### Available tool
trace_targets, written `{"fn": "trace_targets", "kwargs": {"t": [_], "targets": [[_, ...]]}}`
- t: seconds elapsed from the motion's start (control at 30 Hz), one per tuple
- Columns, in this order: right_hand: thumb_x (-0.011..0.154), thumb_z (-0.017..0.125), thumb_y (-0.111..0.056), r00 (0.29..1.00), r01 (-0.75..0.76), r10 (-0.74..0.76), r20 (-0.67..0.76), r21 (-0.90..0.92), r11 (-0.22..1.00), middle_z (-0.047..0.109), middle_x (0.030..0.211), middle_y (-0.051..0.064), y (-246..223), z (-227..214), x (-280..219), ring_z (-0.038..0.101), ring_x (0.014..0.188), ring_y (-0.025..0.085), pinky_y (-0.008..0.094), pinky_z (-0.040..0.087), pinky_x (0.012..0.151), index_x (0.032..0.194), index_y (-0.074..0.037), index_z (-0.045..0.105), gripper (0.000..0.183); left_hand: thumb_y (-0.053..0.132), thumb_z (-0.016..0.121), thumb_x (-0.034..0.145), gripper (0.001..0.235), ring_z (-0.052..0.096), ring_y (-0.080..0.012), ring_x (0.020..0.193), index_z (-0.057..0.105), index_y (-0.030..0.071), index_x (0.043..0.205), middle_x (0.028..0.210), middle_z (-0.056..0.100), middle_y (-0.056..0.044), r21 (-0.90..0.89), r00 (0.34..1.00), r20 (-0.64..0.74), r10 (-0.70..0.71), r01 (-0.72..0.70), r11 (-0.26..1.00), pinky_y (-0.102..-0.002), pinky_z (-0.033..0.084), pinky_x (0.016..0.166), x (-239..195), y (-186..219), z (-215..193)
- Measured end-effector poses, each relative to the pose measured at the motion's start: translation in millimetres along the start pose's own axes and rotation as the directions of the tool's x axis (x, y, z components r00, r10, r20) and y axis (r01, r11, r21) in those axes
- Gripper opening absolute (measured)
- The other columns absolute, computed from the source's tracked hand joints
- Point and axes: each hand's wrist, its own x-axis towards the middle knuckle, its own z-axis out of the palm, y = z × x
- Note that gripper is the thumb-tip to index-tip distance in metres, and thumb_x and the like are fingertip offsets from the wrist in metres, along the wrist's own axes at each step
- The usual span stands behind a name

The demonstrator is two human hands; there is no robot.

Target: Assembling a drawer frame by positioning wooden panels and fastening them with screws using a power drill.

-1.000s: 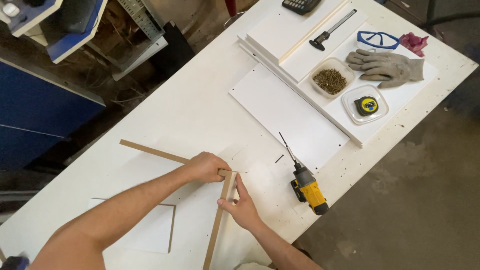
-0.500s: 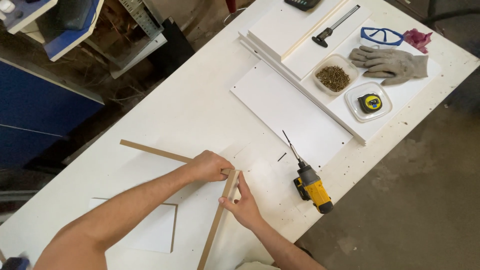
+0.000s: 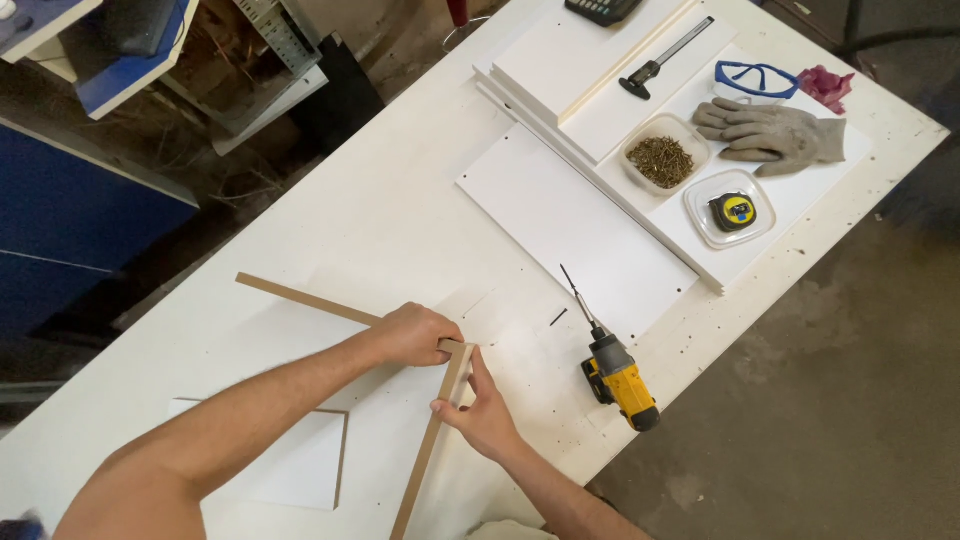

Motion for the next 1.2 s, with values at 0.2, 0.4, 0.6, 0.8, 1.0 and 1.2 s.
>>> {"fn": "trace_targets", "kwargs": {"t": [0.2,0.4,0.6,0.8,1.0,1.2], "targets": [[0.079,0.073,-0.038,0.999,-0.052,0.052,0.012,0.000,0.999,0.016,0.172,-0.017,-2,0,-2,0.025,0.159,0.020,0.028,0.051,0.099,0.164,-0.031,0.000,0.113,0.032,0.060,0.074,0.036,0.062,-0.0098,0.072,0.076,0.025,0.105,0.082,0.072,0.012,-0.116,1.000,0.017,0.009,-0.007,0.993,-0.026,0.049,0.070,-9,7,-16],[0.078,0.074,-0.039,1.000,-0.002,0.001,0.031,0.020,1.000,0.013,0.173,-0.013,1,1,0,0.022,0.158,0.025,0.035,0.050,0.104,0.164,-0.027,0.001,0.113,0.058,0.071,0.080,0.036,0.060,-0.0071,0.072,0.075,0.028,0.099,0.078,0.069,0.015,-0.121,0.997,0.074,-0.011,0.020,0.992,-0.024,0.045,0.070,-13,9,-23],[0.078,0.075,-0.039,0.999,-0.017,0.015,0.040,0.053,0.998,0.004,0.173,-0.010,10,3,7,0.015,0.159,0.022,0.034,0.051,0.111,0.163,-0.023,-0.003,0.116,0.055,0.078,0.077,0.036,0.059,-0.0057,0.074,0.077,0.027,0.098,0.083,0.070,0.017,-0.192,0.996,0.075,-0.039,0.053,0.980,-0.023,0.044,0.070,-13,8,-25],[0.078,0.075,-0.042,0.997,-0.072,0.072,0.032,-0.002,0.997,0.010,0.174,-0.009,2,0,2,0.019,0.159,0.016,0.032,0.044,0.116,0.163,-0.024,-0.001,0.116,0.063,0.078,0.072,0.044,0.058,-0.0054,0.074,0.075,0.028,0.098,0.083,0.069,0.018,-0.133,0.996,0.058,-0.063,0.070,0.989,-0.023,0.043,0.070,-13,12,-23],[0.091,0.072,-0.025,0.879,0.346,-0.344,-0.330,-0.056,0.937,0.062,0.136,0.007,123,-44,3,0.067,0.121,0.020,0.035,0.055,0.105,0.140,-0.011,0.058,0.053,0.066,0.080,0.066,0.056,0.062,-0.0037,0.085,0.076,0.029,0.108,0.099,0.073,0.019,-0.169,0.983,0.118,-0.139,0.158,0.973,-0.020,0.045,0.077,-11,10,-23],[0.068,0.090,-0.024,0.399,0.186,-0.488,-0.776,-0.453,0.872,0.042,0.119,0.017,194,-152,-24,0.044,0.116,0.032,0.046,0.043,0.101,0.128,0.002,0.047,0.078,0.064,0.079,0.069,0.051,0.063,-0.0040,0.087,0.076,0.028,0.106,0.099,0.074,0.020,-0.170,0.988,0.115,-0.101,0.119,0.978,-0.020,0.045,0.080,-11,7,-25]]}}
